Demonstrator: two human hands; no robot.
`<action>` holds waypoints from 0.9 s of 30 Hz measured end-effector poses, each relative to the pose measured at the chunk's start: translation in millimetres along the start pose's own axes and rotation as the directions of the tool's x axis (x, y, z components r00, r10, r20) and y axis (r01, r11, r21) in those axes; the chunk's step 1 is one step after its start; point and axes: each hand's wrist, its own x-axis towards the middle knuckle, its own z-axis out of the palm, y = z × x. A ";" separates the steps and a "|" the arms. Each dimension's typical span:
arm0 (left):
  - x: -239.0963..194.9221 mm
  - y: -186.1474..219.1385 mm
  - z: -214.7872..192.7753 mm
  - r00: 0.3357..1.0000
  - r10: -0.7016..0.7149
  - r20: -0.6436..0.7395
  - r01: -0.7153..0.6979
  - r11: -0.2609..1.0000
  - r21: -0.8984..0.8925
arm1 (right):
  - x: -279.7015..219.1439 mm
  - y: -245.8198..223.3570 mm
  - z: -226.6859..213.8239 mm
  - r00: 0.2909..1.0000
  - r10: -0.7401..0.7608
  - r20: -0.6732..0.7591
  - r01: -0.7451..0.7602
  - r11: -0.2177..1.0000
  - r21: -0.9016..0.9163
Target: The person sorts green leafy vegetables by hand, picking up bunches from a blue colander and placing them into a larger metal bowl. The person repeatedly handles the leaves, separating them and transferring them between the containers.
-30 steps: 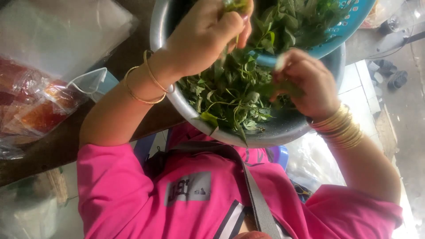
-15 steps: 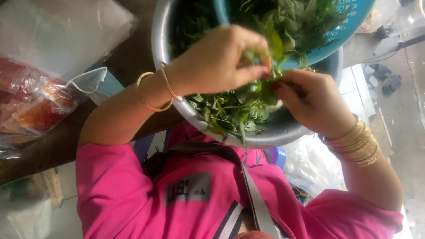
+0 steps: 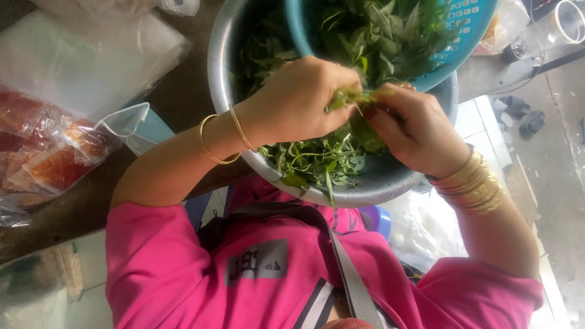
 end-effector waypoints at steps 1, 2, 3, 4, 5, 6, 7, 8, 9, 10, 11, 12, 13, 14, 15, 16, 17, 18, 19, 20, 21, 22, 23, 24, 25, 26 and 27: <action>0.2 -0.2 -0.3 1.000 0.000 0.000 0.000 1.000 0.000 | 0.0 1.7 4.6 1.000 0.000 0.000 0.000 1.000 0.000; 0.4 -0.3 -0.5 1.000 -0.026 0.007 0.026 0.998 -0.052 | -0.1 3.5 9.2 0.999 0.024 -0.031 -0.023 1.000 0.018; 0.6 -0.5 -0.9 0.999 -0.052 0.016 0.053 0.993 -0.104 | 0.1 5.4 14.0 0.997 0.047 -0.061 -0.045 0.998 0.038; 0.4 -0.3 0.0 0.999 -0.052 0.016 0.053 0.993 -0.103 | 0.2 5.9 16.7 0.997 0.046 -0.061 -0.044 0.998 0.038; 0.1 -0.1 0.7 0.998 -0.061 0.005 0.061 0.992 -0.114 | 0.3 6.3 19.6 0.992 0.101 -0.079 -0.097 0.993 0.064; -0.1 0.0 1.5 0.998 -0.070 -0.006 0.068 0.990 -0.126 | 0.4 6.8 22.6 0.983 0.157 -0.094 -0.148 0.985 0.091; 0.1 0.4 0.7 0.998 -0.069 -0.005 0.068 0.990 -0.126 | 2.7 2.4 24.2 0.983 0.157 -0.095 -0.149 0.985 0.091; 0.4 0.8 0.1 0.995 -0.103 0.010 0.103 0.992 -0.075 | 5.0 -1.8 25.9 0.979 0.143 -0.144 -0.126 0.985 0.121; 0.2 1.3 0.0 0.990 -0.137 0.027 0.138 0.990 -0.024 | 6.6 -6.1 28.2 0.972 0.133 -0.192 -0.105 0.983 0.151; 0.2 0.8 0.5 0.990 -0.138 0.030 0.138 0.990 -0.026 | 8.0 -5.6 32.5 0.972 0.137 -0.193 -0.108 0.982 0.153; 0.2 0.2 0.6 0.990 -0.140 0.020 0.140 0.989 -0.048 | 9.8 -5.0 36.7 0.961 0.142 -0.237 -0.080 0.965 0.251; 0.2 -0.3 0.6 0.990 -0.142 0.009 0.142 0.987 -0.070 | 11.7 -4.6 40.9 0.948 0.151 -0.280 -0.047 0.937 0.346; 1.1 0.2 -2.9 0.990 -0.143 0.011 0.143 0.987 -0.070 | 10.8 -4.5 40.6 0.948 0.152 -0.281 -0.047 0.936 0.347; 1.9 0.8 -6.5 0.995 -0.101 -0.004 0.097 0.963 -0.250 | 10.0 -4.6 40.4 0.925 0.135 -0.354 -0.018 0.949 0.315; 3.3 1.2 -10.4 0.998 -0.062 -0.028 0.045 0.906 -0.421 | 9.6 -4.5 39.4 0.898 0.114 -0.425 0.009 0.961 0.278; 3.2 1.4 -11.0 0.998 -0.062 -0.029 0.045 0.907 -0.420 | 8.7 -5.2 38.3 0.898 0.113 -0.425 0.010 0.961 0.278; 2.9 1.6 -11.5 0.994 -0.102 -0.039 0.073 0.884 -0.461 | 7.5 -6.0 37.3 0.905 0.123 -0.408 -0.003 0.959 0.282; 2.4 1.7 -11.9 0.989 -0.142 -0.046 0.100 0.860 -0.501 | 6.5 -6.7 36.4 0.911 0.132 -0.390 -0.016 0.958 0.286; 2.4 1.0 -8.9 0.988 -0.145 -0.048 0.102 0.859 -0.502 | 5.7 -6.2 36.0 0.913 0.132 -0.386 -0.017 0.958 0.287; 2.4 0.3 -6.0 0.989 -0.144 -0.029 0.106 0.837 -0.537 | 4.8 -5.7 35.6 0.911 0.150 -0.384 -0.036 0.957 0.287; 2.6 -0.4 -3.3 0.990 -0.140 -0.010 0.110 0.814 -0.570 | 4.2 -5.2 35.1 0.908 0.167 -0.383 -0.055 0.956 0.287; 2.9 -3.8 -5.2 0.990 -0.143 -0.012 0.111 0.814 -0.570 | 2.6 -6.3 36.4 0.909 0.166 -0.381 -0.054 0.956 0.288; 3.8 -7.3 -7.5 0.988 -0.151 -0.042 0.100 0.812 -0.575 | 1.0 -7.4 37.6 0.934 0.151 -0.323 -0.070 0.966 0.251; 4.8 -10.6 -9.8 0.985 -0.160 -0.072 0.089 0.809 -0.581 | -0.6 -8.5 38.7 0.955 0.139 -0.263 -0.083 0.974 0.212; 4.6 -8.0 -16.4 0.985 -0.158 -0.072 0.088 0.810 -0.580 | 1.5 -9.0 34.1 0.954 0.139 -0.264 -0.083 0.974 0.212; 4.5 -5.6 -22.8 0.988 -0.152 -0.036 0.104 0.814 -0.572 | 3.6 -9.3 29.6 0.958 0.091 -0.274 -0.024 0.971 0.237; 3.4 -2.9 -28.3 0.989 -0.149 0.000 0.123 0.815 -0.565 | 5.0 -9.7 25.3 0.959 0.045 -0.279 0.031 0.964 0.263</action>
